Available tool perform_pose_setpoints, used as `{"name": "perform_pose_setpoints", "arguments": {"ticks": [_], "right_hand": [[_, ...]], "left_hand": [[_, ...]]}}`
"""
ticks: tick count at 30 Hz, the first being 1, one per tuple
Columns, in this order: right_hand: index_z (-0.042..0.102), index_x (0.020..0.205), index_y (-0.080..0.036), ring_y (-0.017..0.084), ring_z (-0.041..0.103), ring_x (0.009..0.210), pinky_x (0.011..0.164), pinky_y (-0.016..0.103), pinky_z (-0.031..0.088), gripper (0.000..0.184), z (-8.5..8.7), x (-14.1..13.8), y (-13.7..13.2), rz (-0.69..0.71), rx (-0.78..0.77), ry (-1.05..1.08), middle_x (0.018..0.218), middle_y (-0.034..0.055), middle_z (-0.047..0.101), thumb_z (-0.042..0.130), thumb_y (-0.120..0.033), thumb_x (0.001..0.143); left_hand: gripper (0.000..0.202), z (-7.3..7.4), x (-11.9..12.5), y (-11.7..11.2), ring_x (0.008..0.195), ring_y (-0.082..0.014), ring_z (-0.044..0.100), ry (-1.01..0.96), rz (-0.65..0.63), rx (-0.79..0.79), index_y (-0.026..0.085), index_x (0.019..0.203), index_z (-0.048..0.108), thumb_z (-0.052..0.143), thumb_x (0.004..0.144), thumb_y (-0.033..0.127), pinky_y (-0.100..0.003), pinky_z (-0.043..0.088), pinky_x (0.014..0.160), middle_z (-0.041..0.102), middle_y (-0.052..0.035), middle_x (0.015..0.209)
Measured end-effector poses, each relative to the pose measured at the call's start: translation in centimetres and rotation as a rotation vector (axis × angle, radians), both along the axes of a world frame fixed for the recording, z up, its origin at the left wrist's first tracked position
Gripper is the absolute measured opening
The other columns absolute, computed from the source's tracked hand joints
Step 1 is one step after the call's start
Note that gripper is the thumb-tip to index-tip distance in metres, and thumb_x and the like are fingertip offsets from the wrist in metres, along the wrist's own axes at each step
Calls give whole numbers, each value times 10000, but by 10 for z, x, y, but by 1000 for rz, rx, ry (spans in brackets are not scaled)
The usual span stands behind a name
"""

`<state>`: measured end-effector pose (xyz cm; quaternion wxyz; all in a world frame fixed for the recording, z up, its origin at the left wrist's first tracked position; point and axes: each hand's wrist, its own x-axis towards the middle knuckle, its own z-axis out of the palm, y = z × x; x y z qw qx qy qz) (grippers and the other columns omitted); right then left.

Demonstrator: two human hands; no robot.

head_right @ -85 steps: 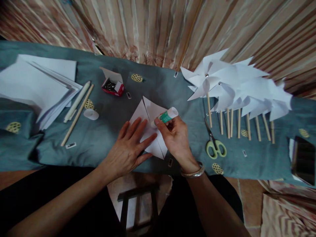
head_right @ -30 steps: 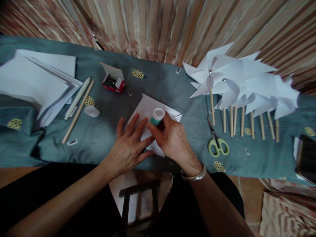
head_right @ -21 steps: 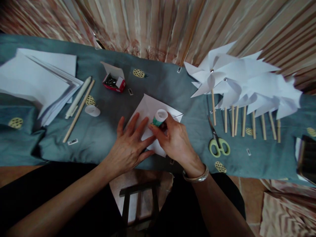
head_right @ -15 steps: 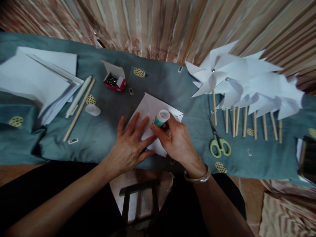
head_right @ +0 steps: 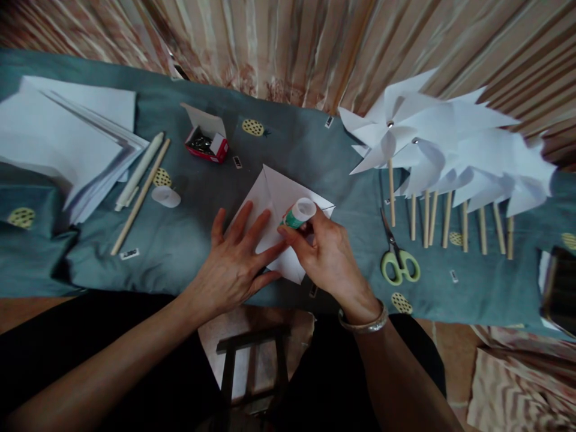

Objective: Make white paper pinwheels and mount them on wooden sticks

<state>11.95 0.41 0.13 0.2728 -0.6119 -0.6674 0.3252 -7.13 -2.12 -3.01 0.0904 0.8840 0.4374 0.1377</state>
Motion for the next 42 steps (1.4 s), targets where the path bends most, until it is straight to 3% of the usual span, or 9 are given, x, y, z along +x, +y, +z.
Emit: {"name": "perform_pose_setpoints", "arguments": {"ticks": [30,36,42], "right_hand": [[626,951,-212,215,670,801,722,355,522,253,-6,1,10,-36,41,66,866,47,701,638,-448,860],[625,922,-193,201,655,779,730,348,511,225,-6,-4,14,-54,70,91,822,40,690,642,-406,855],[627,933,-187,194,652,763,722,347,510,231,-6,-8,16,-49,57,114,850,46,689,644,-403,853]], "left_hand": [[540,-1,0,0,1461,-446,211,-33,-9,8,360,1366,520,606,860,530,-738,151,1109,377,-115,1544],[552,-3,0,1,1449,-465,231,-35,-17,18,355,1363,530,603,853,553,-750,152,1091,374,-160,1536],[539,-2,-1,1,1458,-433,227,-37,-8,-3,358,1357,528,598,858,550,-738,147,1106,389,-121,1539]]}}
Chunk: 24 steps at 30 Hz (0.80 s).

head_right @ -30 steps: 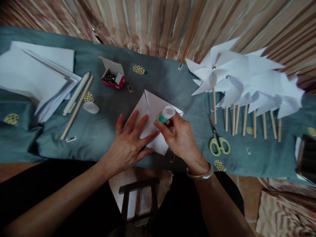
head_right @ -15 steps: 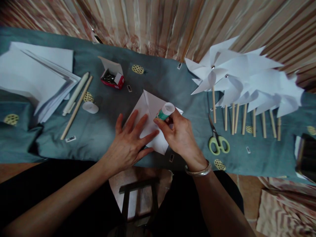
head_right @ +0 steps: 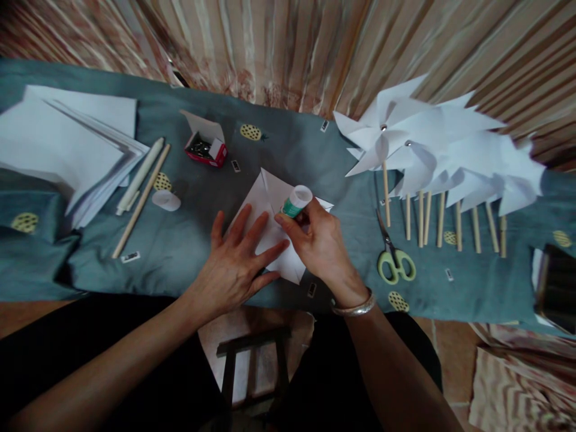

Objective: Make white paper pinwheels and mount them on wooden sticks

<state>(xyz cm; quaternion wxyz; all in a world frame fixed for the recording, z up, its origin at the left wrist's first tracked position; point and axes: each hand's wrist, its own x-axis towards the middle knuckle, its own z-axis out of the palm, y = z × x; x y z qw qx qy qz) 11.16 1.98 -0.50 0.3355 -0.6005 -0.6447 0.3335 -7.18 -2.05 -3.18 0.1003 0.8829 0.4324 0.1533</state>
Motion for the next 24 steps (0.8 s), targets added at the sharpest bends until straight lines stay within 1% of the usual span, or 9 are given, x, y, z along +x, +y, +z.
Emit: {"name": "perform_pose_setpoints", "arguments": {"ticks": [7,13,16,19,24], "right_hand": [[624,947,-192,203,661,787,728,352,515,240,1,-2,0,26,-13,-20,852,49,692,636,-417,861],[613,963,-221,205,658,747,708,358,521,276,1,-1,-1,72,-22,-40,833,40,697,627,-478,864],[609,975,-221,208,660,737,691,353,517,272,3,0,-2,94,-28,-55,822,39,697,615,-473,873],[610,964,-214,207,659,725,650,331,497,267,6,1,-3,121,-23,-96,807,37,694,611,-465,874],[626,943,-190,185,635,680,599,297,458,238,10,4,-3,150,-23,-160,794,38,692,611,-417,872]], "left_hand": [[541,1,1,0,1456,-439,227,-10,5,-10,356,1352,534,614,850,541,-744,146,1103,393,-118,1539],[555,1,0,0,1462,-443,207,-9,1,-20,347,1362,525,612,851,544,-741,122,1110,369,-126,1552],[550,2,0,0,1461,-443,212,0,2,-20,347,1355,531,611,849,547,-741,131,1108,379,-127,1544],[553,2,0,1,1455,-455,221,5,-1,-14,342,1358,531,607,851,549,-748,145,1098,382,-146,1538],[542,3,0,0,1451,-463,225,15,-5,-23,341,1375,521,590,871,529,-753,144,1091,375,-165,1539]]}}
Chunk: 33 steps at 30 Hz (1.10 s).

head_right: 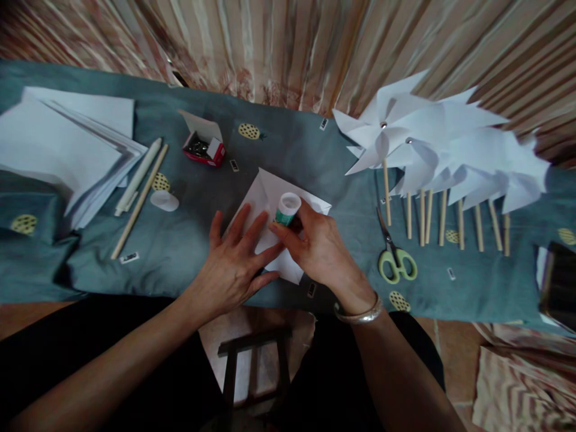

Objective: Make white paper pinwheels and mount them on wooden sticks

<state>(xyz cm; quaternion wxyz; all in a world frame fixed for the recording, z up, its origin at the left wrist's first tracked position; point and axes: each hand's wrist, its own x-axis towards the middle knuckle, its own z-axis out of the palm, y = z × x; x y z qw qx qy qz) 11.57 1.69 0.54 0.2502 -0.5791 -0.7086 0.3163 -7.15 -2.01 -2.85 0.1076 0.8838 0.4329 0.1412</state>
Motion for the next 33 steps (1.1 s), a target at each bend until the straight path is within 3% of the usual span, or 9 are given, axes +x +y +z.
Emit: {"name": "perform_pose_setpoints", "arguments": {"ticks": [6,14,19,21,25,27,33], "right_hand": [[651,864,-192,157,577,600,562,287,428,211,1,13,2,-83,-51,78,697,7,656,693,-388,801],[685,850,-241,99,585,597,571,238,499,155,16,41,3,-369,-170,811,823,-7,717,705,-389,811],[680,867,-245,123,661,696,672,265,572,170,18,34,4,-354,-299,944,917,8,742,673,-410,824],[678,874,-245,121,662,684,674,267,587,190,17,29,3,-351,-338,988,952,12,745,687,-423,808],[708,861,-237,101,644,608,625,241,597,182,15,22,0,-397,-469,1137,926,5,755,735,-386,759],[722,846,-229,98,647,590,606,224,599,174,14,18,-2,-408,-530,1207,860,-1,754,752,-364,740],[719,812,-215,101,698,631,645,188,614,208,9,6,-8,-363,-594,1315,784,-14,751,814,-347,683]], "left_hand": [[539,-2,-1,0,1469,-427,194,-11,7,16,367,1363,530,604,859,542,-727,108,1115,362,-118,1556],[519,-3,1,-1,1470,-426,198,-9,0,28,357,1373,519,570,886,528,-721,125,1112,368,-134,1550],[571,10,-10,5,1473,-374,234,-65,-14,118,247,1413,467,503,921,535,-666,43,1149,392,-186,1535],[569,19,-25,13,1458,-339,285,-105,57,158,214,1426,441,503,933,493,-615,34,1170,418,-188,1518],[588,32,-65,29,1372,-356,382,-128,422,185,178,1431,430,532,908,425,-576,237,1119,458,-182,1477],[570,34,-82,35,1290,-357,440,-72,518,154,200,1401,475,543,885,432,-539,339,1055,523,-151,1410],[393,29,-102,46,1098,-295,559,-7,462,53,169,1205,653,446,914,332,-435,434,978,665,-108,1193]]}}
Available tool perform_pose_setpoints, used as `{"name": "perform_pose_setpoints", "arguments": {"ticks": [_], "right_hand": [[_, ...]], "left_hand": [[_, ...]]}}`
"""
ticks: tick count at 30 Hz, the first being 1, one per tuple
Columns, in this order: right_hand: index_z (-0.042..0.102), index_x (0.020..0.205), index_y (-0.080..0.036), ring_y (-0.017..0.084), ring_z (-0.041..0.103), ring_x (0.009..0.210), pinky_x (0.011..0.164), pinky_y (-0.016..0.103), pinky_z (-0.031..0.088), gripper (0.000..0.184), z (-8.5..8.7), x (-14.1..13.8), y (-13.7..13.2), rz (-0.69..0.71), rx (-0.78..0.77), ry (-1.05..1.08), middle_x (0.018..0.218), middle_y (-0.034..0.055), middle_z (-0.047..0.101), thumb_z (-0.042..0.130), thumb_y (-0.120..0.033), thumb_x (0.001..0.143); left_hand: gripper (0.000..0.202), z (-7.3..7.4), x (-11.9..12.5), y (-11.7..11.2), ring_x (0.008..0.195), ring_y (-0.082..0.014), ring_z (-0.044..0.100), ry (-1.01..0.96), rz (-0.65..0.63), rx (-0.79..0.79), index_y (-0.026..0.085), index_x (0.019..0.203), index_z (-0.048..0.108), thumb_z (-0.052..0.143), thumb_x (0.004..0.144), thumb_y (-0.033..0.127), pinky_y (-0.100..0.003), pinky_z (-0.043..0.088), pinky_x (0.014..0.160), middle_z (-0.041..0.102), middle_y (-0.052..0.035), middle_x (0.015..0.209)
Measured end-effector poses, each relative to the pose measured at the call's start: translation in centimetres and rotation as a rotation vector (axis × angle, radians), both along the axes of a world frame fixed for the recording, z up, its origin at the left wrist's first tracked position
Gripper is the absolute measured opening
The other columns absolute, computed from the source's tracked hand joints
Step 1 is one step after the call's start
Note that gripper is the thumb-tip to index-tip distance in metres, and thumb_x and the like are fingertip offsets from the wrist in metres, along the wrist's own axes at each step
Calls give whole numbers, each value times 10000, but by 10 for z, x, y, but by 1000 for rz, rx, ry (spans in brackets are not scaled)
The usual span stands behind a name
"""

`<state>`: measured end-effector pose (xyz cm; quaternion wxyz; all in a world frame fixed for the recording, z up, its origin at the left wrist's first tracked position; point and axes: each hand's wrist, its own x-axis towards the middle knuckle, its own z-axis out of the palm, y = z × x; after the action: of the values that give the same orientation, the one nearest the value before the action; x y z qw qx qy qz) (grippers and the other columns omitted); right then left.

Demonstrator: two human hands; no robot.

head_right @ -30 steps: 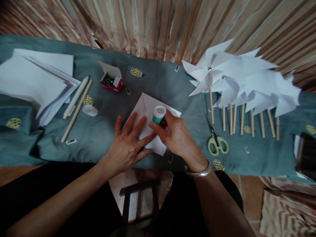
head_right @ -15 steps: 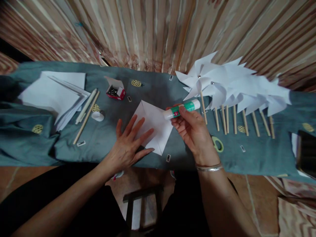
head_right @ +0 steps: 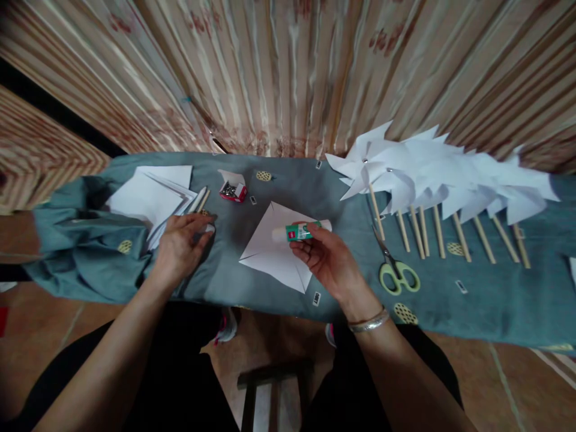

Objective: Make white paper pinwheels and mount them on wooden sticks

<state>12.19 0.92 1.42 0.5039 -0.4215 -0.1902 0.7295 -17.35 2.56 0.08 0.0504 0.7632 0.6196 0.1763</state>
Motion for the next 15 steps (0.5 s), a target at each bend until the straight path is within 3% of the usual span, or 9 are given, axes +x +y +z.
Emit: {"name": "perform_pose_setpoints", "arguments": {"ticks": [4,7,9,11,15], "right_hand": [[719,845,-186,111,706,625,624,169,610,261,-2,-4,-2,50,3,4,743,11,753,810,-381,697],[701,800,-187,110,704,599,587,153,599,259,0,-6,-3,58,24,25,693,6,743,827,-380,681],[682,744,-197,113,699,573,561,157,596,257,3,-7,-4,45,15,62,652,-10,729,857,-356,643],[674,719,-199,119,699,562,553,170,601,266,5,-8,-5,46,-1,91,639,-15,724,876,-335,613],[679,755,-190,123,711,595,576,171,605,264,6,-10,-8,77,21,92,674,-6,736,861,-336,633]], "left_hand": [[331,3,-4,4,1032,-302,597,-47,15,-44,181,1089,718,510,864,305,-438,452,957,713,-106,1116],[246,11,1,3,974,-292,629,-218,76,-77,208,960,760,625,781,309,-415,469,928,736,-92,1032],[233,19,13,-1,876,-249,651,-458,141,-138,222,915,771,723,708,318,-361,498,855,742,-60,950],[277,27,29,-7,752,-188,650,-819,202,-260,225,897,775,801,637,314,-299,515,756,737,-22,844],[317,36,61,-21,717,-153,656,-1371,214,-482,183,806,778,890,531,292,-257,521,718,750,-30,790]]}}
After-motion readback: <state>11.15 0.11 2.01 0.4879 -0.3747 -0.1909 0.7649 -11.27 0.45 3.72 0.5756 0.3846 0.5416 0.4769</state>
